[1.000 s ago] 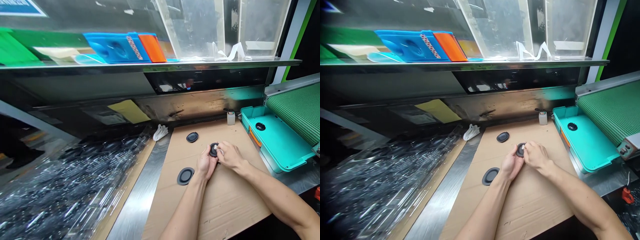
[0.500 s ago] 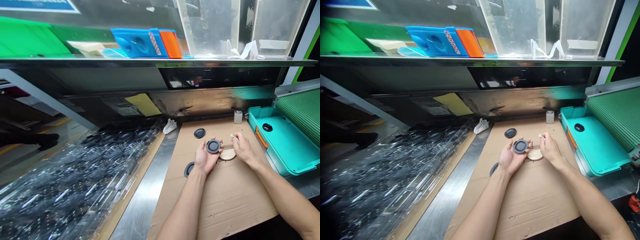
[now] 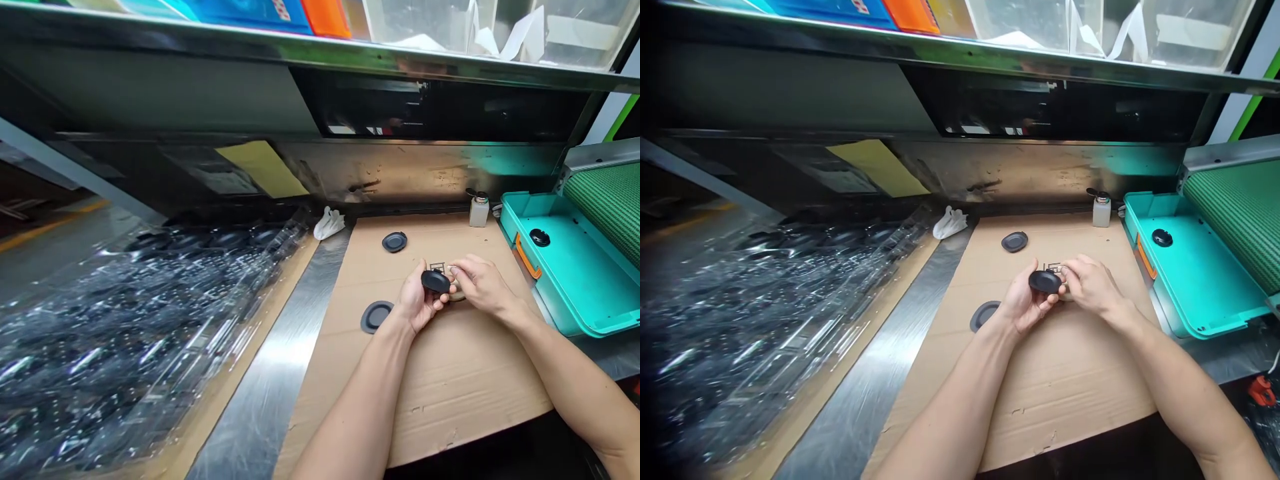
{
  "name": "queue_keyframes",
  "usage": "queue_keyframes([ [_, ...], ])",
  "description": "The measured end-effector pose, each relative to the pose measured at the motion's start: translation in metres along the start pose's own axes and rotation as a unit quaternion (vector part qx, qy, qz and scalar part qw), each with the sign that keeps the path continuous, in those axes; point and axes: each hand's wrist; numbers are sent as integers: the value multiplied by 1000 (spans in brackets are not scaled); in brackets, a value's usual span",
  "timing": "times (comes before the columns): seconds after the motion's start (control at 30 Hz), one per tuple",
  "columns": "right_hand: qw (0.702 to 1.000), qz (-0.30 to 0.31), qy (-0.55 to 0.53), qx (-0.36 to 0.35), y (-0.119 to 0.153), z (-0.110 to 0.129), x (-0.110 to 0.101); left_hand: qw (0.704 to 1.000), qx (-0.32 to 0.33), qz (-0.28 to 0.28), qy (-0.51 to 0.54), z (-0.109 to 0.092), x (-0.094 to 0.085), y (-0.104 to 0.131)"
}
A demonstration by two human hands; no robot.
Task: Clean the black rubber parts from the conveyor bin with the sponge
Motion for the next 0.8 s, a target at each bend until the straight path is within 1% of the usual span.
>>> queue_keyframes([
  [0.13, 997, 26, 72, 8, 2, 0, 8, 999, 26, 0, -43, 9, 6, -3],
  [0.23, 991, 44, 128, 10, 3, 0, 10, 994, 51, -34, -90, 17, 8, -5],
  [0.33, 982, 68, 175, 19, 3, 1, 9, 977, 94, -72, -176, 25, 8, -8],
  [0.43, 975, 90, 202, 21, 3, -1, 7, 958, 123, -89, -244, 29, 6, -10],
  [0.5, 975, 97, 198, -6, 3, -4, 7, 955, 127, -86, -252, 29, 5, -10],
  [0.6, 979, 90, 180, -45, 2, -8, 7, 959, 130, -67, -241, 28, 4, -10],
  [0.67, 979, 90, 180, -44, 2, -10, 8, 961, 132, -58, -237, 27, 3, -10],
  [0.8, 971, 123, 205, -20, 2, -10, 8, 964, 120, -58, -232, 28, 2, -11],
])
Point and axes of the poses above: each hand's wrist, its own y-axis away from the middle knuckle, its own x-axis out of the palm, z = x × y, and after that the axes turned 10 degrees about -y, right-handed
